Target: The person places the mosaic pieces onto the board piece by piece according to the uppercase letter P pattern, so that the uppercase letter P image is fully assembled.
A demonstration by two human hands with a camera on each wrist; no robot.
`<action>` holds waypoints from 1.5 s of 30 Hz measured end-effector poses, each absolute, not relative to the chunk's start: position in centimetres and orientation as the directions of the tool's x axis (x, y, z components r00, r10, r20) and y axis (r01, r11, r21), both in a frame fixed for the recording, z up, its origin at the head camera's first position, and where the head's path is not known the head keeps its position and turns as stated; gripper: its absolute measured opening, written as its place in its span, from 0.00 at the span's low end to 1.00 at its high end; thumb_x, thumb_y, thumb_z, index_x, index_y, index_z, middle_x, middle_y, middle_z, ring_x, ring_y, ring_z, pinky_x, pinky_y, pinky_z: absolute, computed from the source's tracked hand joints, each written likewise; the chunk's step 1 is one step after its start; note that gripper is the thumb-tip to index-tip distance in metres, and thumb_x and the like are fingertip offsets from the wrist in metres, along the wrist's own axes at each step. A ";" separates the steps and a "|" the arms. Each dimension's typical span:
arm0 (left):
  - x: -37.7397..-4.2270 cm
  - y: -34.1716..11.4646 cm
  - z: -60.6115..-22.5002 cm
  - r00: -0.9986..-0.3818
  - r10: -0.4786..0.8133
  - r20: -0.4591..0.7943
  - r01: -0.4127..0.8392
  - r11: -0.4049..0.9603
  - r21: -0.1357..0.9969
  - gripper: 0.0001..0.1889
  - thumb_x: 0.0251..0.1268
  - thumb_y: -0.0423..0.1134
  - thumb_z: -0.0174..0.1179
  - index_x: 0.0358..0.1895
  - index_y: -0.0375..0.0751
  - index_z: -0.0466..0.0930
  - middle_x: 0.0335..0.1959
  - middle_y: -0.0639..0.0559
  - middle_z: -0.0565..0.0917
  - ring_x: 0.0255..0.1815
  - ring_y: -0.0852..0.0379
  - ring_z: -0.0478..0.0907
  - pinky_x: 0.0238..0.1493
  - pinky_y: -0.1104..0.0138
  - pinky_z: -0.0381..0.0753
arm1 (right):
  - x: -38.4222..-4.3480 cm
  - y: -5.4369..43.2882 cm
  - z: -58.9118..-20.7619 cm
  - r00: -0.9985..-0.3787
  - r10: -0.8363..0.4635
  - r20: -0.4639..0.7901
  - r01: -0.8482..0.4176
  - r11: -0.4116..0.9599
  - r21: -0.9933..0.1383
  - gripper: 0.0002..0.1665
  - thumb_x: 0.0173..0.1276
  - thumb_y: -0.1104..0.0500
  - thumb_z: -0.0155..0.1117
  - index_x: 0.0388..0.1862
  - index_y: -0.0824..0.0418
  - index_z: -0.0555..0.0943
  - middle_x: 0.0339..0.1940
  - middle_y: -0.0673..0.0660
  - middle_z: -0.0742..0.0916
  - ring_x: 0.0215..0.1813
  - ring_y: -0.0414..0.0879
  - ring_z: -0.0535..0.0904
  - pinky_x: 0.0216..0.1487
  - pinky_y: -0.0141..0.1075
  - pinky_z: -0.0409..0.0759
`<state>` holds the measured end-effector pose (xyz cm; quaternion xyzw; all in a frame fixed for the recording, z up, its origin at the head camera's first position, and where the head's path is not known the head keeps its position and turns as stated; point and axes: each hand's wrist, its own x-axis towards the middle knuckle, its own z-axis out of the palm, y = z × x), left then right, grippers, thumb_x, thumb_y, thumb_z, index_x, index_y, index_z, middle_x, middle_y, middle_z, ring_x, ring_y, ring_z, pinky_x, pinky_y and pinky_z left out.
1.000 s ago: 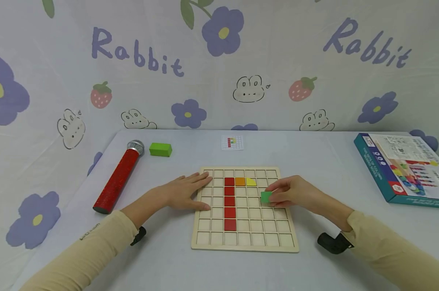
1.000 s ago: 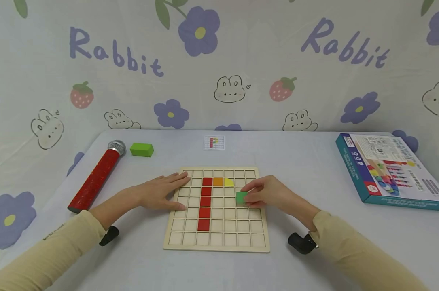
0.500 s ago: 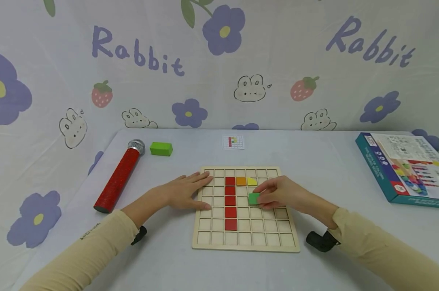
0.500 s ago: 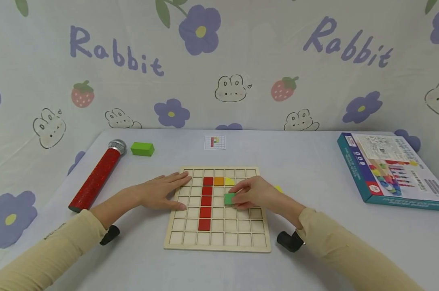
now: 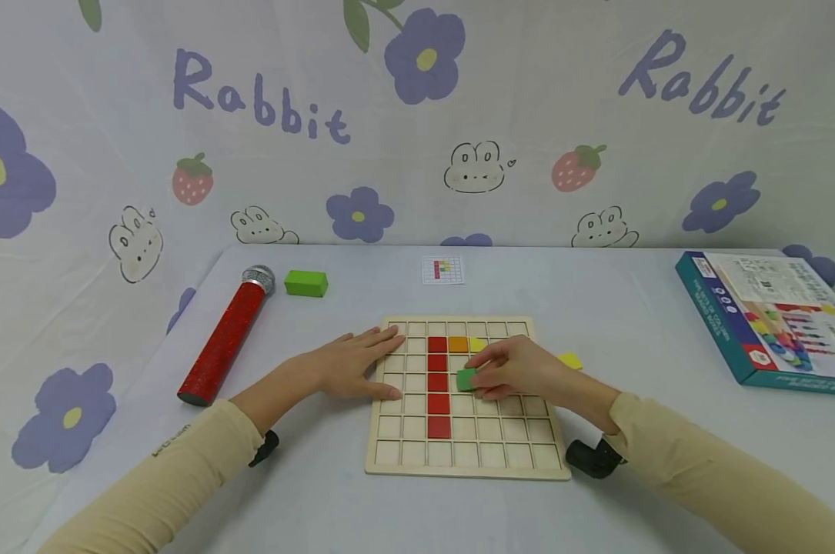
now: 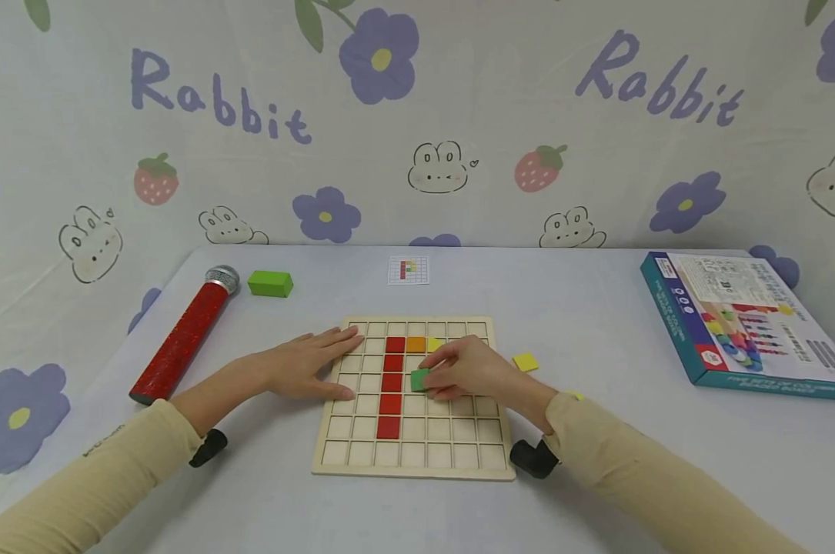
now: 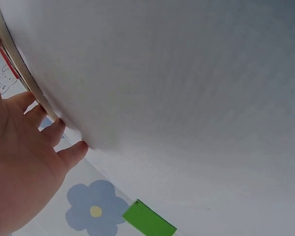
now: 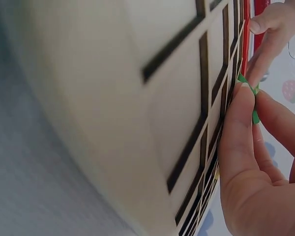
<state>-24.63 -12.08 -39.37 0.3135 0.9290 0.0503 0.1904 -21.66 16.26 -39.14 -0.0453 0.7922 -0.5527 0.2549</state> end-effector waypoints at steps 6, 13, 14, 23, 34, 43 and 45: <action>-24.5 -12.0 -39.2 -0.731 0.604 -0.318 0.565 0.797 0.216 0.48 0.60 0.70 0.51 0.77 0.51 0.43 0.77 0.54 0.42 0.76 0.50 0.38 0.72 0.50 0.42 | -21.4 15.9 -38.8 -0.874 -0.356 -0.332 0.169 0.417 -0.893 0.17 0.62 0.67 0.67 0.49 0.73 0.79 0.29 0.59 0.85 0.28 0.45 0.83 0.34 0.34 0.83; -24.4 -12.0 -39.1 -0.732 0.602 -0.320 0.561 0.798 0.219 0.48 0.60 0.69 0.52 0.77 0.51 0.43 0.77 0.54 0.42 0.76 0.50 0.38 0.72 0.50 0.42 | -21.2 15.6 -38.6 -0.884 -0.367 -0.289 0.085 0.481 -0.873 0.16 0.63 0.65 0.67 0.48 0.72 0.81 0.27 0.56 0.85 0.28 0.44 0.81 0.33 0.34 0.83; -24.4 -12.0 -39.1 -0.732 0.602 -0.320 0.561 0.798 0.220 0.48 0.60 0.69 0.52 0.77 0.51 0.43 0.77 0.54 0.42 0.76 0.50 0.38 0.72 0.50 0.42 | -21.1 15.5 -38.6 -0.885 -0.367 -0.287 0.082 0.485 -0.871 0.15 0.64 0.65 0.66 0.48 0.72 0.81 0.28 0.56 0.85 0.29 0.44 0.81 0.34 0.34 0.83; -24.5 -12.1 -39.2 -0.727 0.609 -0.318 0.564 0.793 0.229 0.48 0.60 0.69 0.52 0.77 0.50 0.44 0.77 0.54 0.42 0.76 0.50 0.38 0.72 0.50 0.42 | -21.6 16.4 -38.8 -0.863 -0.374 -0.339 0.132 0.481 -0.867 0.18 0.66 0.59 0.65 0.51 0.67 0.81 0.40 0.57 0.86 0.38 0.46 0.83 0.42 0.36 0.82; -24.4 -12.1 -39.0 -0.729 0.604 -0.320 0.558 0.797 0.232 0.48 0.60 0.69 0.52 0.77 0.50 0.44 0.77 0.53 0.42 0.76 0.49 0.38 0.72 0.50 0.42 | -21.5 19.6 -38.3 -0.835 -0.414 -0.362 0.161 0.446 -0.880 0.28 0.66 0.53 0.66 0.60 0.68 0.76 0.53 0.59 0.83 0.48 0.47 0.82 0.53 0.38 0.78; -24.5 -12.1 -39.0 -0.726 0.607 -0.323 0.563 0.794 0.228 0.49 0.60 0.70 0.52 0.77 0.50 0.43 0.77 0.53 0.42 0.76 0.50 0.38 0.71 0.49 0.42 | -21.5 23.1 -37.9 -0.855 -0.386 -0.347 0.185 0.399 -0.898 0.32 0.68 0.54 0.63 0.64 0.71 0.70 0.54 0.62 0.82 0.52 0.48 0.80 0.52 0.37 0.78; -24.5 -12.2 -39.1 -0.726 0.607 -0.322 0.563 0.794 0.229 0.49 0.60 0.70 0.52 0.77 0.50 0.43 0.77 0.53 0.42 0.76 0.49 0.38 0.72 0.49 0.42 | -21.5 24.0 -37.7 -0.864 -0.373 -0.339 0.177 0.405 -0.897 0.33 0.69 0.52 0.61 0.65 0.72 0.68 0.54 0.63 0.82 0.53 0.48 0.80 0.53 0.36 0.78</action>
